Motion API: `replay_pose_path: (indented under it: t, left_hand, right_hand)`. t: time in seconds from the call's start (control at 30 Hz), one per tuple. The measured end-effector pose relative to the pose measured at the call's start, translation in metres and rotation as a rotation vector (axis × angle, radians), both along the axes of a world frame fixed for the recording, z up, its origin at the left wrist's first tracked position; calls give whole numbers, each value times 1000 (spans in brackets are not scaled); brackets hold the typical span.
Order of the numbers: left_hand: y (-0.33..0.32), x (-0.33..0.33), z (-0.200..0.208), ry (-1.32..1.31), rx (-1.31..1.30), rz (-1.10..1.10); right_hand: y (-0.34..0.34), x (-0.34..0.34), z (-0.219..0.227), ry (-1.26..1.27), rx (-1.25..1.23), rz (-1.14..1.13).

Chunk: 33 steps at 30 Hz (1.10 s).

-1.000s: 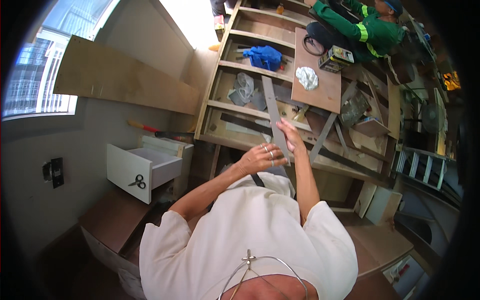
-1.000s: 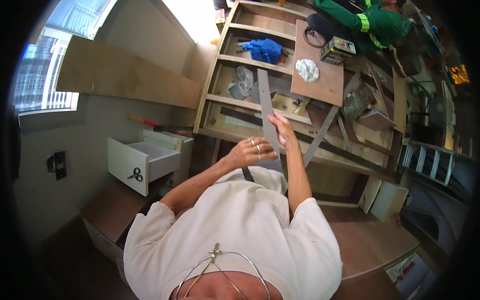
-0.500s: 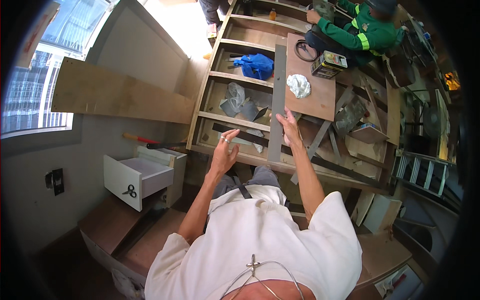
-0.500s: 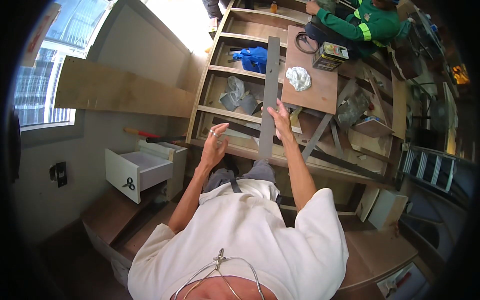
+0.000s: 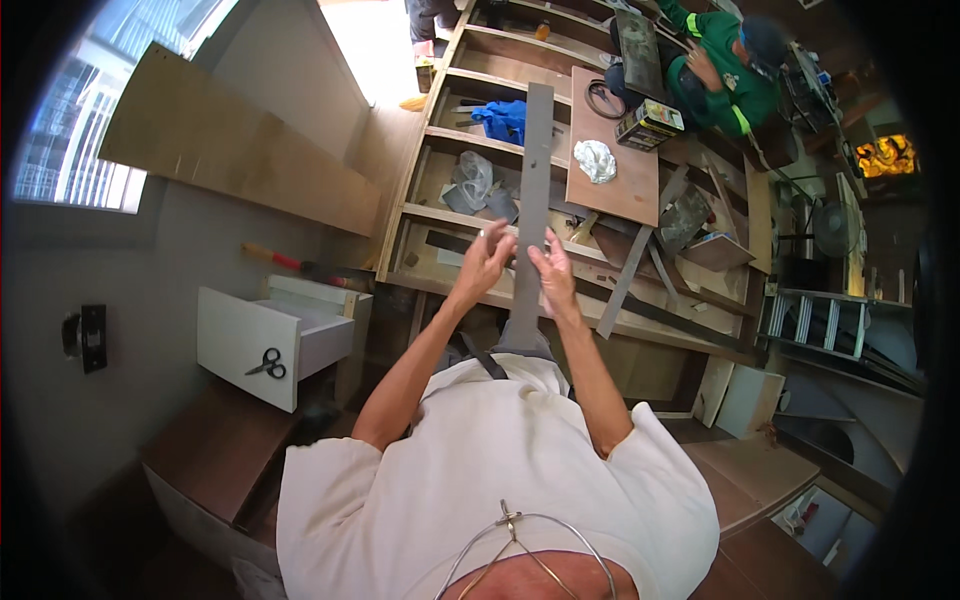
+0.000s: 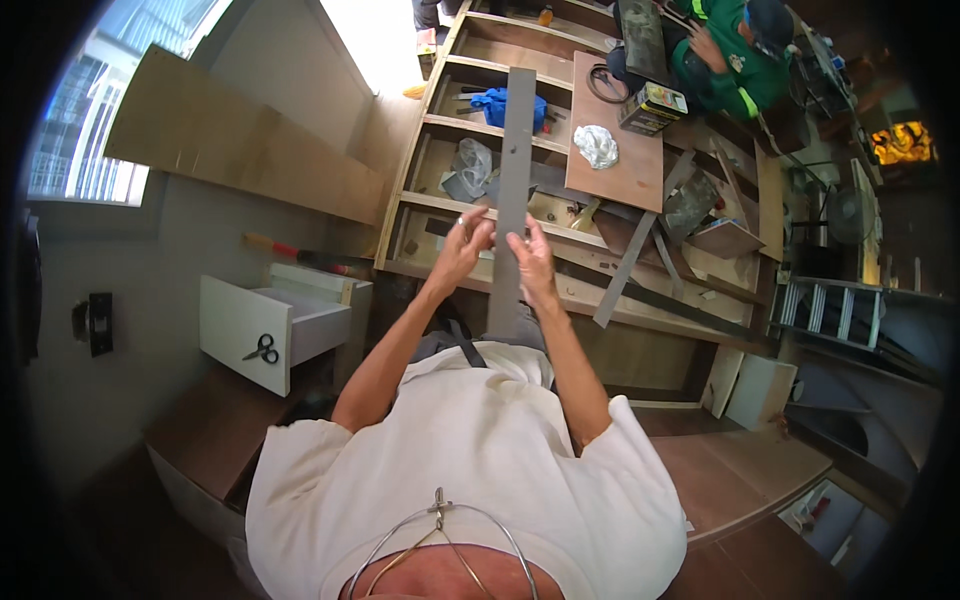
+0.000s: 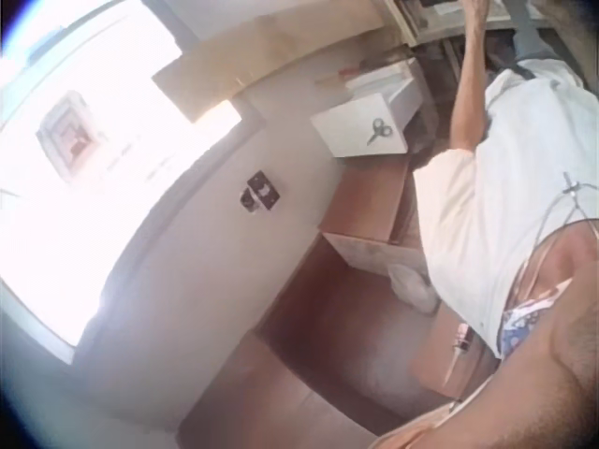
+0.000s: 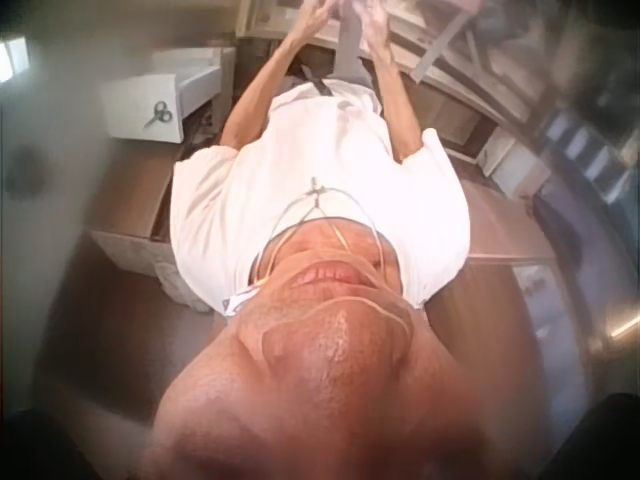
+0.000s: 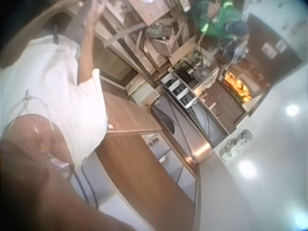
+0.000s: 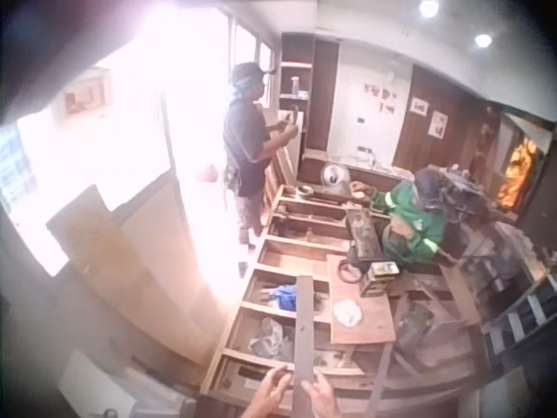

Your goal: The person assembles a wooden cabinet by fitting curved wooden pieces into the frame. They use scissors to trim a strip of material and then place a long wooden plank into the structure.

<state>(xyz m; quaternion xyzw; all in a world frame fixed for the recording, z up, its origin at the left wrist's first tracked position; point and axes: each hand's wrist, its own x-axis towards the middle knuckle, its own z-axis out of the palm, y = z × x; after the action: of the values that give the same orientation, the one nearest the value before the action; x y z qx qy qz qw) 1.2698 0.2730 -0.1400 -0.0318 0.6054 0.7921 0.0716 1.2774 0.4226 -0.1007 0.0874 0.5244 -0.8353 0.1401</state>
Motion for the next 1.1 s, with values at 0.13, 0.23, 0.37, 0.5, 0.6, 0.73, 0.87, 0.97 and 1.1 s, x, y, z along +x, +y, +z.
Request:
replay_pose_path:
  t: [0.13, 0.23, 0.37, 0.5, 0.6, 0.73, 0.87, 0.97, 1.1]
  left_hand:
    - [-43, -24, 27, -18, -61, 154]
    - [-86, -16, 36, -45, 54, 224]
    - [-148, 4, 51, -163, 485, 223]
    - [-179, 25, 56, -21, 1032, -133]
    - [-180, 40, 74, 61, 1256, -270]
    - [-177, 55, 83, 137, 1356, -249]
    - [-172, 60, 81, 139, 1322, -227]
    - [-187, 67, 77, 165, 1171, -145]
    - [-231, 83, 82, 253, 1034, -16]
  right_hand:
    - [-65, 21, 1, 20, 69, 66]
    - [-97, 29, 6, 81, 208, 142]
    - [-109, 31, 15, 58, 212, 135]
    - [-119, 35, 25, 203, 280, 151]
    - [-133, 41, 39, 234, 307, 161]
    - [-148, 48, 51, 286, 334, 225]
    - [-143, 52, 43, 271, 332, 256]
    - [-126, 56, 22, 233, 382, 325]
    - [-68, 64, -34, 328, 794, 369]
